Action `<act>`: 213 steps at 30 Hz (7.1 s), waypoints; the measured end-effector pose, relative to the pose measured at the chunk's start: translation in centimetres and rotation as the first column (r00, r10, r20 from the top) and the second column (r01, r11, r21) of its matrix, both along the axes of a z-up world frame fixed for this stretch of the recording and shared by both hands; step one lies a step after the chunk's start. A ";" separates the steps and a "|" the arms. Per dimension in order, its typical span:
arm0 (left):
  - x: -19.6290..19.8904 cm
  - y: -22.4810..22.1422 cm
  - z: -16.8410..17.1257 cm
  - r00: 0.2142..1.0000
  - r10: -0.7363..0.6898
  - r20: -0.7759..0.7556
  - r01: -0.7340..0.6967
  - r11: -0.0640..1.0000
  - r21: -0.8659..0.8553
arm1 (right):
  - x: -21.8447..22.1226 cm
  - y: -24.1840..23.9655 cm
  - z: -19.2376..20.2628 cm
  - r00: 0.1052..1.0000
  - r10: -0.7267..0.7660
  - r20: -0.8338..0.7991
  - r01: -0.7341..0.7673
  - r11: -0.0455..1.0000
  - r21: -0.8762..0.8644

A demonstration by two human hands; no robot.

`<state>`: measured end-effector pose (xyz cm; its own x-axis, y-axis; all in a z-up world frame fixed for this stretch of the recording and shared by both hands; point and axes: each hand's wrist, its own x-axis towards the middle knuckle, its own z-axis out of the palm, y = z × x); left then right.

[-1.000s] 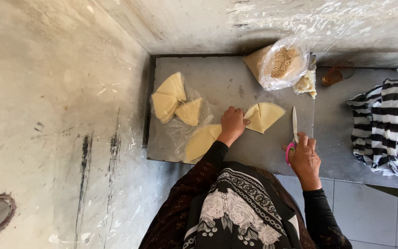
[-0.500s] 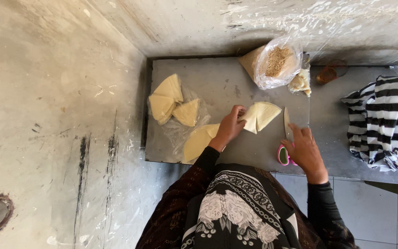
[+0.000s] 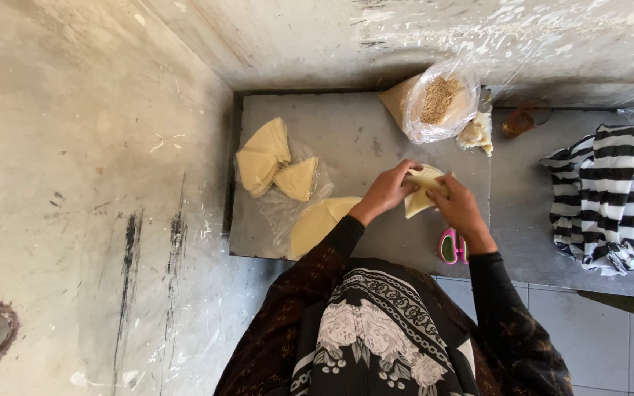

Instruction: The person cuts dough circles into halves and quarters with scissors, then places both the cut pieces and whole circles into plastic bags on a metal table.

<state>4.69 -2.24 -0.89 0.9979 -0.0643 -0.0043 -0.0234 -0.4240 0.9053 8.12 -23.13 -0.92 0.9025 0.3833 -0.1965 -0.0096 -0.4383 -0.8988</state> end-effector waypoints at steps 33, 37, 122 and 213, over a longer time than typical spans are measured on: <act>-3.0 -2.8 -4.6 0.894 -0.050 0.446 -0.124 0.928 0.352 | 1.2 0.4 -4.3 0.924 0.027 0.382 0.074 0.966 -0.248; -6.9 -2.3 -1.0 0.866 -0.048 0.497 -0.081 0.968 0.236 | -1.3 -2.1 -3.4 0.864 0.207 0.460 -0.110 0.967 -0.229; -22.6 14.2 3.9 0.613 0.532 0.584 -0.774 0.554 0.307 | -10.4 26.2 -1.3 0.531 0.400 -0.747 -0.047 0.894 0.446; -20.6 8.8 -3.1 0.440 0.774 -0.455 -0.747 0.035 -0.664 | -11.1 19.6 0.7 0.719 0.414 -0.559 -0.117 0.864 0.489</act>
<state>-15.92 6.52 -3.95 0.4897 0.7673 -0.4140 -0.1442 0.5396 0.8295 -2.96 -3.48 -0.18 0.4692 0.7609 -0.4483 -0.5716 -0.1253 -0.8109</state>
